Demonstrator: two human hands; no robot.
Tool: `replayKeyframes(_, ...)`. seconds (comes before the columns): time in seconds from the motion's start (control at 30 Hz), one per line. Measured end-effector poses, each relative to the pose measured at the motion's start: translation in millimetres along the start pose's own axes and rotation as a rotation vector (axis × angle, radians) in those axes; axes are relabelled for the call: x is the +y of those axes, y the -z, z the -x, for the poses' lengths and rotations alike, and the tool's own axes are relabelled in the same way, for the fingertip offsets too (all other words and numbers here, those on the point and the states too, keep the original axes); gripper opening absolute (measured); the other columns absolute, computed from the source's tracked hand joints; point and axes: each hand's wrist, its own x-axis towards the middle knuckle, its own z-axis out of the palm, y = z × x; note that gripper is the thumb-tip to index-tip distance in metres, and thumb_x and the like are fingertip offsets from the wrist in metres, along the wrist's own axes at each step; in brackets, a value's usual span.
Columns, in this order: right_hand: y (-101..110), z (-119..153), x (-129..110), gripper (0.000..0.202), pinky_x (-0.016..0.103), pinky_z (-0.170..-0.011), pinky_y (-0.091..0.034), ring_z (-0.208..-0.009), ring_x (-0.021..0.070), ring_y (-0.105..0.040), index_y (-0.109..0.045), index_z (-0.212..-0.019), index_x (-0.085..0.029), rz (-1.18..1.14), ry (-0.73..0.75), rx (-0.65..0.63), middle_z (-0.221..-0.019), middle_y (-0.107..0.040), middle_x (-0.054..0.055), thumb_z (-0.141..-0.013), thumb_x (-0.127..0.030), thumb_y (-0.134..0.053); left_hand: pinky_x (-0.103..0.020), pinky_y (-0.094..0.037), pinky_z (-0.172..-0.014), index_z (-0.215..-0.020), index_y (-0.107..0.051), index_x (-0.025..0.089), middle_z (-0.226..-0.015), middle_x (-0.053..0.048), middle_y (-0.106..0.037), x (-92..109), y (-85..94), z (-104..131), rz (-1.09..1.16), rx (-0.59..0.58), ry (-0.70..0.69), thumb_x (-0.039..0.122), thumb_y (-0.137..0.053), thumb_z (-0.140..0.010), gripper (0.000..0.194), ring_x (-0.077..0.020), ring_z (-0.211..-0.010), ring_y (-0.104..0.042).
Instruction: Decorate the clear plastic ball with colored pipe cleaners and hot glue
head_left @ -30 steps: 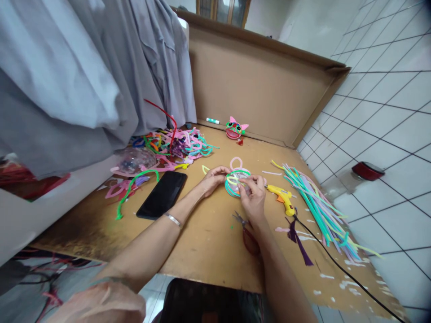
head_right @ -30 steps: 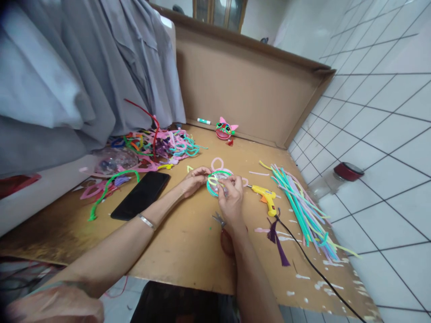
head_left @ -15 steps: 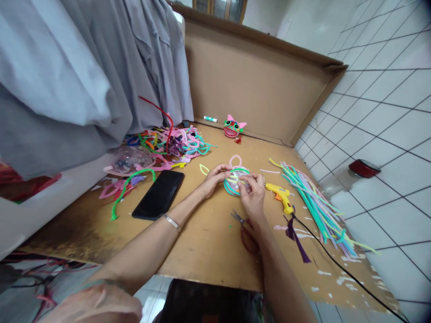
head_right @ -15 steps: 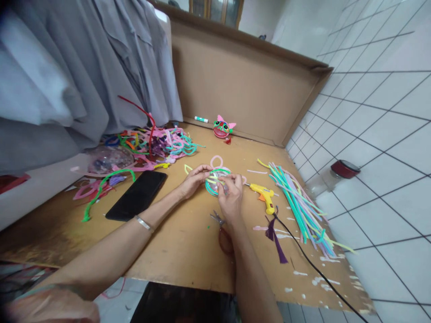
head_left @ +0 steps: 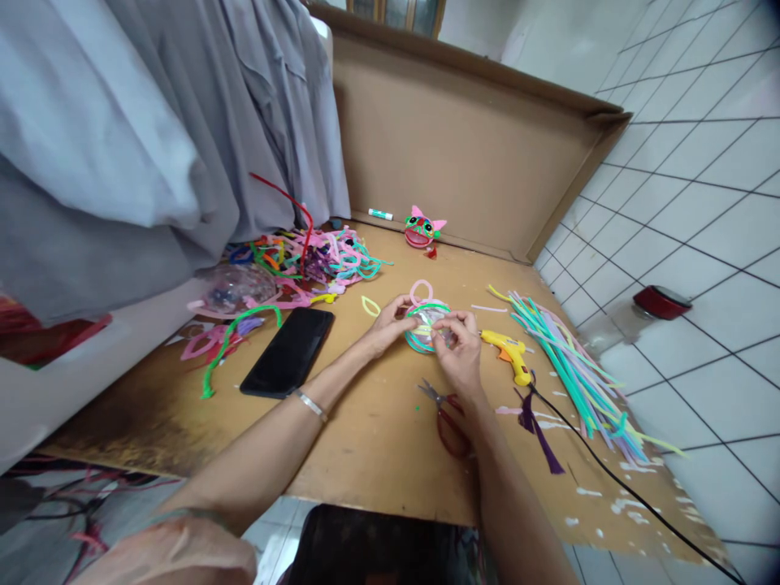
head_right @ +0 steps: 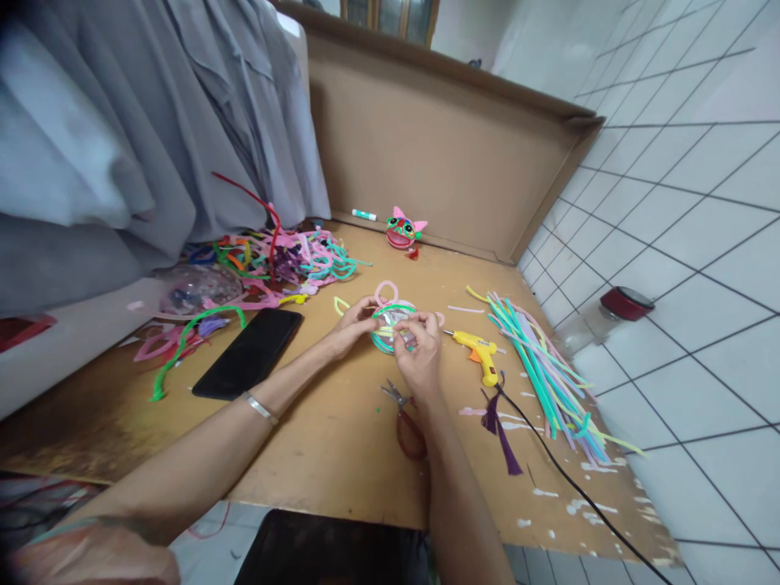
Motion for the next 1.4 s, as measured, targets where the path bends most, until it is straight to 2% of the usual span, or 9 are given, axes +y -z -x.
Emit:
replayKeyframes(0.23,-1,0,-2,0.009,0.034,-0.075,-0.052,-0.094,0.0216,-0.057,-0.07,-0.079,-0.023,0.046,0.046,-0.019,-0.096,-0.054,0.006,-0.08,-0.02,-0.061,-0.031,-0.042,-0.092,-0.096,-0.054,0.021,-0.107,-0.001,-0.065,2,-4.1,0,0.127,-0.05,0.028,0.017,-0.068,-0.051,0.047,-0.0207,-0.105,-0.058)
replayKeyframes(0.57,0,-1,3,0.012,0.036,-0.079,-0.053,-0.094,0.0211,-0.059,-0.072,-0.082,-0.023,0.01,0.043,-0.009,-0.097,-0.054,0.006,-0.08,-0.02,-0.061,-0.031,-0.043,-0.093,-0.093,-0.052,0.02,-0.11,-0.003,-0.066,-5,-5.8,-7,0.096,-0.059,-0.014,0.016,-0.069,-0.051,0.045,-0.0213,-0.11,-0.058)
replayKeyframes(0.83,0,-2,6,0.012,0.037,-0.078,-0.053,-0.092,0.0212,-0.059,-0.073,-0.081,-0.023,-0.026,-0.008,-0.008,-0.099,-0.054,0.007,-0.078,-0.02,-0.062,-0.028,-0.045,-0.083,-0.093,-0.052,0.02,-0.103,-0.002,-0.068,-8,-7.0,-10,0.058,-0.035,-0.037,0.017,-0.067,-0.052,0.044,-0.0179,-0.096,-0.061)
replayKeyframes(1.03,1,-2,7,0.012,0.036,-0.078,-0.053,-0.092,0.0206,-0.058,-0.073,-0.082,-0.023,-0.03,-0.021,-0.01,-0.099,-0.055,0.006,-0.078,-0.021,-0.062,-0.029,-0.045,-0.084,-0.092,-0.051,0.02,-0.104,-0.003,-0.068,-8,-8.2,-9,0.012,-0.019,-0.044,0.021,-0.072,-0.053,0.044,-0.0177,-0.095,-0.061)
replayKeyframes(1.2,2,-3,5,0.012,0.033,-0.071,-0.051,-0.086,0.0192,-0.057,-0.073,-0.082,-0.023,-0.028,-0.037,-0.015,-0.099,-0.056,0.006,-0.077,-0.021,-0.062,-0.029,-0.046,-0.083,-0.093,-0.053,0.02,-0.105,-0.003,-0.067,-8,-7.0,-8,0.033,-0.008,-0.029,0.029,-0.08,-0.058,0.045,-0.0172,-0.093,-0.061)
replayKeyframes(1.3,3,-3,3,0.012,0.031,-0.068,-0.051,-0.081,0.0177,-0.056,-0.072,-0.082,-0.023,-0.018,-0.058,-0.009,-0.097,-0.057,0.006,-0.076,-0.021,-0.062,-0.03,-0.046,-0.087,-0.094,-0.055,0.019,-0.109,-0.004,-0.067,-8,-5.9,-7,0.065,-0.015,-0.027,0.035,-0.084,-0.059,0.048,-0.0189,-0.098,-0.061)
replayKeyframes(1.4,3,-3,3,0.013,0.03,-0.065,-0.05,-0.077,0.0163,-0.056,-0.072,-0.082,-0.022,-0.02,-0.089,0.007,-0.097,-0.057,0.005,-0.076,-0.02,-0.061,-0.033,-0.046,-0.092,-0.1,-0.06,0.019,-0.115,-0.006,-0.067,-9,-2.7,-5,0.091,-0.05,-0.019,0.044,-0.08,-0.067,0.046,-0.0221,-0.106,-0.061)
